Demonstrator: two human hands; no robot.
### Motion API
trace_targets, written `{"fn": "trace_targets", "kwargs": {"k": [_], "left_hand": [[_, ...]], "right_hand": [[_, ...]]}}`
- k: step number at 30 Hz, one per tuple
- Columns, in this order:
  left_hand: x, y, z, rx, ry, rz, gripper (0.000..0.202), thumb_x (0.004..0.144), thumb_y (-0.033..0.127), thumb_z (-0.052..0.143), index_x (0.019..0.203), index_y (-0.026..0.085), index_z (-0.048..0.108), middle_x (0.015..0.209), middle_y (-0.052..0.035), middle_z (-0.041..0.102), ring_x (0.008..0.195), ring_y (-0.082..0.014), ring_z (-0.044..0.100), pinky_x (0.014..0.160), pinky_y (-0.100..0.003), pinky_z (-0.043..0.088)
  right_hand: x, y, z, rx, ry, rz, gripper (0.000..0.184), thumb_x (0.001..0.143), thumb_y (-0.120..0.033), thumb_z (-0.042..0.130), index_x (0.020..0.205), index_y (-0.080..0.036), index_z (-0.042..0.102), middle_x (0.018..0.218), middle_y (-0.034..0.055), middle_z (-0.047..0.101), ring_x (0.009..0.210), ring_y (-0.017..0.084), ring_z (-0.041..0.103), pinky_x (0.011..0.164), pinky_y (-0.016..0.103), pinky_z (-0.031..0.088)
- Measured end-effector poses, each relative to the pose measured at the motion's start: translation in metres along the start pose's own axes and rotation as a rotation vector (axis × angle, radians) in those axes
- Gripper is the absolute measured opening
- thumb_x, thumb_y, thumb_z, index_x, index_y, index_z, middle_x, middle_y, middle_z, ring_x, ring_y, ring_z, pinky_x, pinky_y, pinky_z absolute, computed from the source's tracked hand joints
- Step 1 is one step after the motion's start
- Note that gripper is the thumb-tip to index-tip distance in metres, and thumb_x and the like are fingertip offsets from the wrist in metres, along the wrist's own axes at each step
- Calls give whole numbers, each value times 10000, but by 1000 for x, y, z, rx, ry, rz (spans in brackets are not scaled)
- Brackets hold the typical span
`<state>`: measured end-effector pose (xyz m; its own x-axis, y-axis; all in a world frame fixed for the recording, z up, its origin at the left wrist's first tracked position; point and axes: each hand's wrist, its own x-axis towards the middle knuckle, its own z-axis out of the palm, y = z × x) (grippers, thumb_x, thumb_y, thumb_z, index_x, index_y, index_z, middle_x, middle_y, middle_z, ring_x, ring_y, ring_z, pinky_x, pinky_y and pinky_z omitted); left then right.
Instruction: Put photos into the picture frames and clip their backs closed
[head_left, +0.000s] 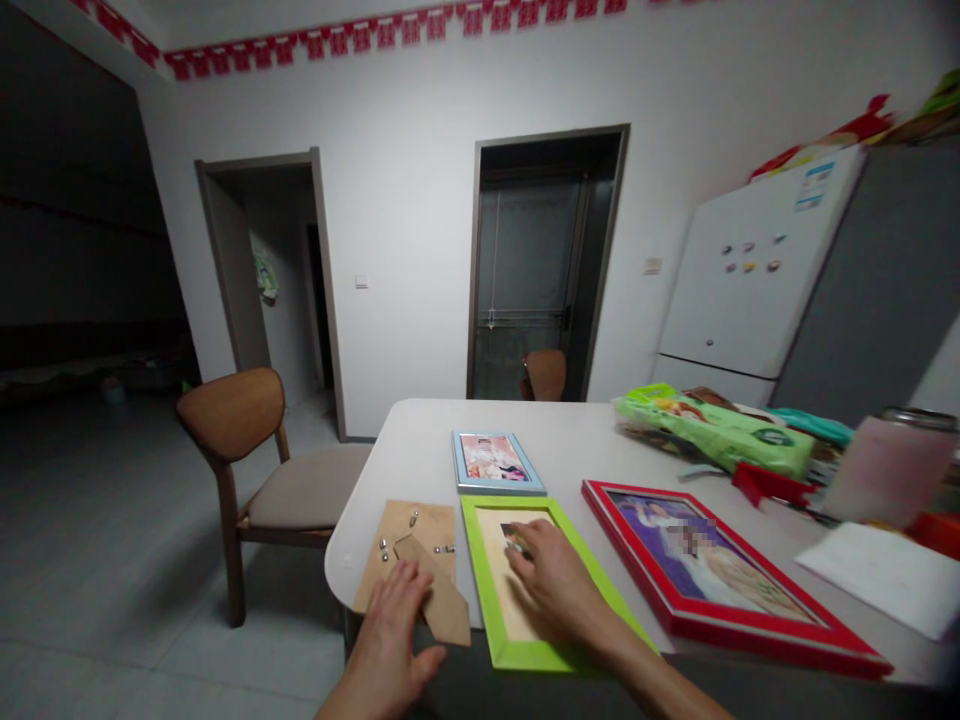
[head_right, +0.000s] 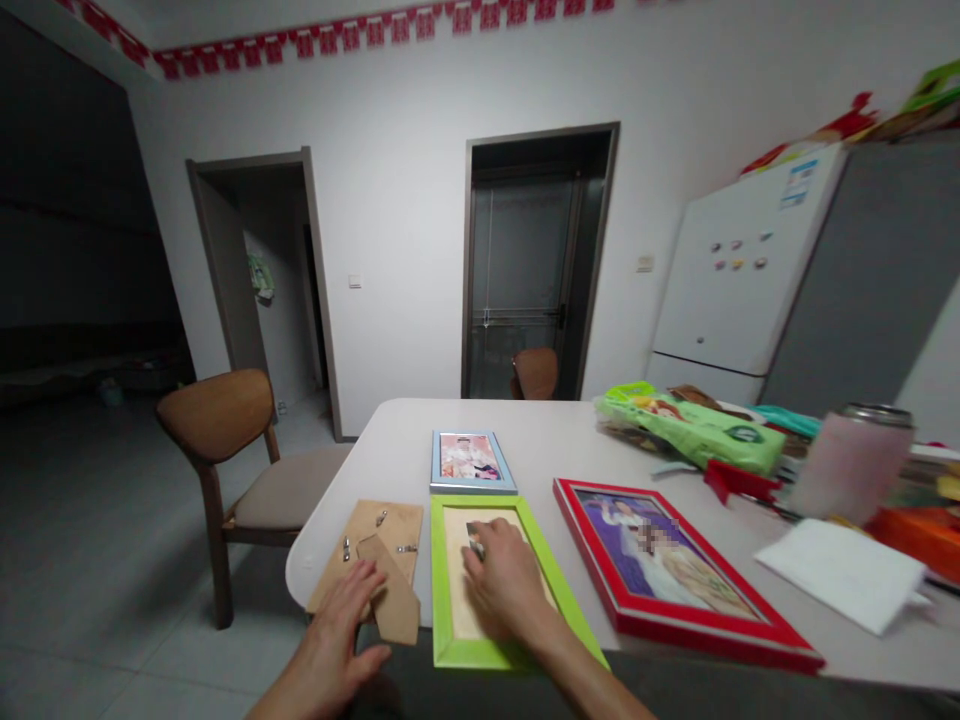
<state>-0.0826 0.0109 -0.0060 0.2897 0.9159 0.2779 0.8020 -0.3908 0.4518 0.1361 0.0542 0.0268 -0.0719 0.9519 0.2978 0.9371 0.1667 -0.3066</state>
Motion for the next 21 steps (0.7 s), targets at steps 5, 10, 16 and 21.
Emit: {"fn": "trace_targets", "kwargs": {"k": [5,10,16,21], "left_hand": [[2,-41,-17,121,55,-171,534,592,149,542,1122,139,478,1254,-121,415,1174,-233,340,976,-383,282],[9,-38,-23,93,108,-131,453,603,162,587,1053,184,531,1161,-97,520,1083,-228,461,930,-364,365],[17,15,-14,-3,182,114,443,614,182,640,1042,172,528,1159,-119,515,1083,-249,456,920,-404,392],[29,72,9,-46,0,180,368,636,220,643,987,165,548,1159,-102,515,1083,-237,450,930,-355,376]], "right_hand": [[-11,-74,28,103,-101,-242,382,666,-441,501,965,-214,572,905,83,568,874,241,472,766,354,322],[-6,-87,34,250,-121,-210,457,579,-273,563,1029,-194,547,935,96,536,864,237,475,742,329,354],[-19,-28,-16,393,-116,-194,405,605,-206,486,999,-187,580,991,77,517,933,204,470,841,287,350],[-38,40,-40,373,-182,-65,388,606,-196,478,977,-177,591,1047,87,507,987,192,472,882,271,349]]}}
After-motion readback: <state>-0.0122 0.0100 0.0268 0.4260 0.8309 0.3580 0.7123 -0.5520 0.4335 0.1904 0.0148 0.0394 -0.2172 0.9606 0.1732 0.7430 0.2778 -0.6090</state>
